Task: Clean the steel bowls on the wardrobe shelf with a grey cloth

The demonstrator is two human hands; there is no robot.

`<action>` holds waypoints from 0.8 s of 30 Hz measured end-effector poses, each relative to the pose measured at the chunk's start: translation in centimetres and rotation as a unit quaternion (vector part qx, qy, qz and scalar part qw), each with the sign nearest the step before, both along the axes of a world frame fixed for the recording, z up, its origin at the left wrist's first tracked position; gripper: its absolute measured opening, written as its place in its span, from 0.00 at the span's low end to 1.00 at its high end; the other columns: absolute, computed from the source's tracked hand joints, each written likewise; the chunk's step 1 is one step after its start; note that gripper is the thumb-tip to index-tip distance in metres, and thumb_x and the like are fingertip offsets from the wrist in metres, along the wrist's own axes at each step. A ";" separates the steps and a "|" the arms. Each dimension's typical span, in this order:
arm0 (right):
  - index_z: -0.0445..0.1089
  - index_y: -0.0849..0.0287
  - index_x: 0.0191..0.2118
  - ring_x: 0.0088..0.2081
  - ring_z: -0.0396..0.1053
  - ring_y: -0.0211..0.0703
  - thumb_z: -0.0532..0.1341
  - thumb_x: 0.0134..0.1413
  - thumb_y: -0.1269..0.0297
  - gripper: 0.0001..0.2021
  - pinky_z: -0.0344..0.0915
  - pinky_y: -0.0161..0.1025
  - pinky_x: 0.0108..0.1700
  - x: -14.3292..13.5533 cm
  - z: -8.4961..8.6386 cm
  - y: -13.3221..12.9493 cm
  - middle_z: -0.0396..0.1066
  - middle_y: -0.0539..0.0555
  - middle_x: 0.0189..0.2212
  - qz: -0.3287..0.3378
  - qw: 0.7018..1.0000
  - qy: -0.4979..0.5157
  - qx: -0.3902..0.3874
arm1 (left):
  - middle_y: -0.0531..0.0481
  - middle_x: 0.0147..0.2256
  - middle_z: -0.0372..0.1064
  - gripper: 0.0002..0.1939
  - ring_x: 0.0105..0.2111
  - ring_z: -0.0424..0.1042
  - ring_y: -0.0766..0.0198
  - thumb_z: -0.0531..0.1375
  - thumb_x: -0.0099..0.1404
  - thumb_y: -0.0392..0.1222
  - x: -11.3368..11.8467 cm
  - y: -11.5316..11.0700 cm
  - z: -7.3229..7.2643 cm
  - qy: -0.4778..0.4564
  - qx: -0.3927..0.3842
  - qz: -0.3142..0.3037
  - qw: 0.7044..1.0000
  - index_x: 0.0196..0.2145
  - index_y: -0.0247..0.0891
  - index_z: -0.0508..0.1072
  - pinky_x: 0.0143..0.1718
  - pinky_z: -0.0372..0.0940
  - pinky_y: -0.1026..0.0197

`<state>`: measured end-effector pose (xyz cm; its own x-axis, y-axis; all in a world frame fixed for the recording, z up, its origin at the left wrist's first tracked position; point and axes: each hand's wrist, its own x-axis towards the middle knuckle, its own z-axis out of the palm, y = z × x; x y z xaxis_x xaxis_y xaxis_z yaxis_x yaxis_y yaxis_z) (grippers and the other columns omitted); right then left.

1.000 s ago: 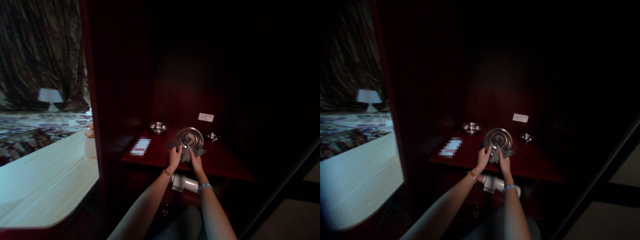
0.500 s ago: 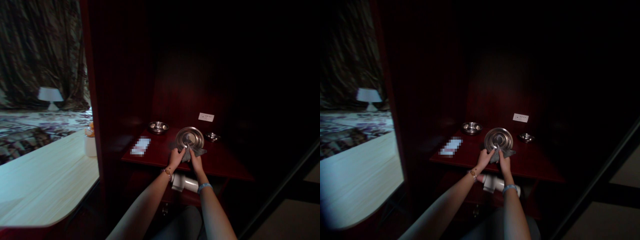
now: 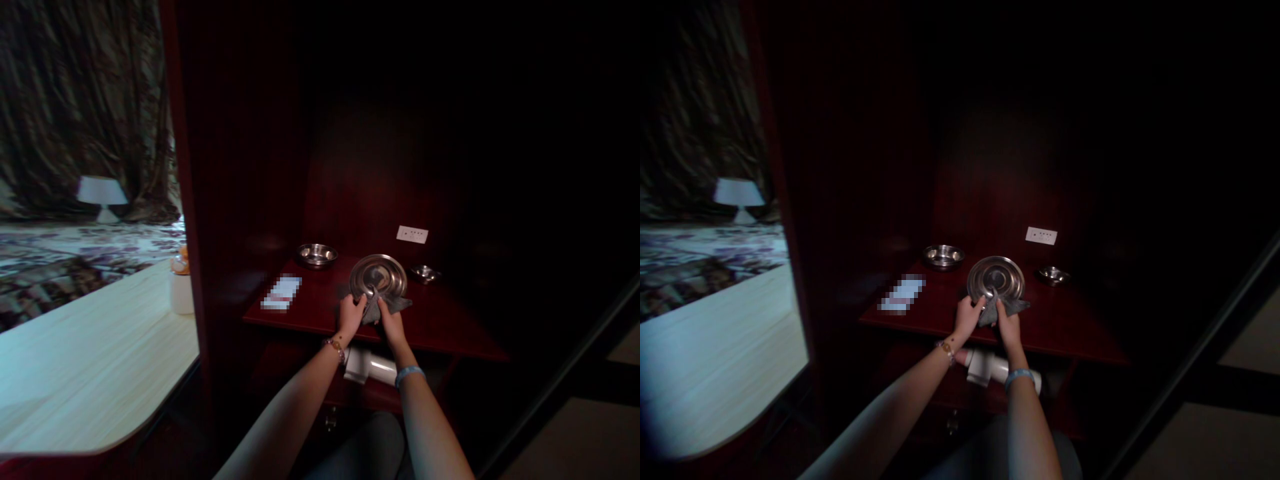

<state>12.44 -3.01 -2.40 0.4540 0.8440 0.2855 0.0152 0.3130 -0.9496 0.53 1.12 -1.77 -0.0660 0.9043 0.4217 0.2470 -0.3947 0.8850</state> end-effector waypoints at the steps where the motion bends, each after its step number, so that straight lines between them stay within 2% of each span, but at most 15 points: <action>1: 0.74 0.63 0.38 0.21 0.66 0.40 0.66 0.41 0.39 0.29 0.62 0.36 0.22 0.0 0.0 0.0 0.74 0.52 0.24 0.001 1.000 -0.002 0.000 | 0.41 0.31 0.76 0.15 0.30 0.74 0.60 0.60 0.64 0.49 0.0 0.1 -0.1 -0.005 0.003 0.005 1.000 0.28 0.34 0.73 0.32 0.61 0.62; 12: 0.74 0.64 0.41 0.23 0.68 0.40 0.66 0.42 0.40 0.30 0.64 0.36 0.23 -0.3 0.4 -0.3 0.75 0.54 0.28 -0.001 1.000 0.001 0.004 | 0.44 0.29 0.75 0.15 0.29 0.73 0.61 0.57 0.65 0.50 -0.3 -0.2 0.1 -0.046 0.033 0.018 0.998 0.29 0.36 0.72 0.32 0.61 0.63; 17: 0.75 0.64 0.41 0.23 0.68 0.41 0.66 0.41 0.40 0.30 0.63 0.36 0.24 -0.3 0.5 -0.4 0.76 0.54 0.27 -0.005 1.000 0.006 0.017 | 0.43 0.31 0.76 0.16 0.31 0.74 0.60 0.57 0.66 0.52 -0.5 -0.5 0.3 -0.017 0.038 0.020 0.999 0.30 0.36 0.73 0.34 0.62 0.63; 20: 0.75 0.63 0.38 0.23 0.67 0.41 0.66 0.41 0.40 0.29 0.63 0.37 0.24 -0.2 0.5 -0.5 0.75 0.54 0.26 -0.010 1.000 0.009 0.014 | 0.41 0.33 0.78 0.17 0.33 0.76 0.59 0.59 0.65 0.54 -0.5 -0.7 0.4 0.005 0.012 0.003 1.000 0.32 0.36 0.75 0.34 0.63 0.63; 24: 0.75 0.62 0.35 0.22 0.67 0.41 0.67 0.40 0.39 0.28 0.63 0.37 0.24 0.0 0.3 -0.3 0.74 0.53 0.24 -0.017 1.000 0.005 0.006 | 0.37 0.33 0.78 0.21 0.33 0.77 0.55 0.61 0.62 0.57 -0.4 -0.8 0.6 0.067 -0.042 -0.015 0.997 0.31 0.33 0.77 0.31 0.62 0.61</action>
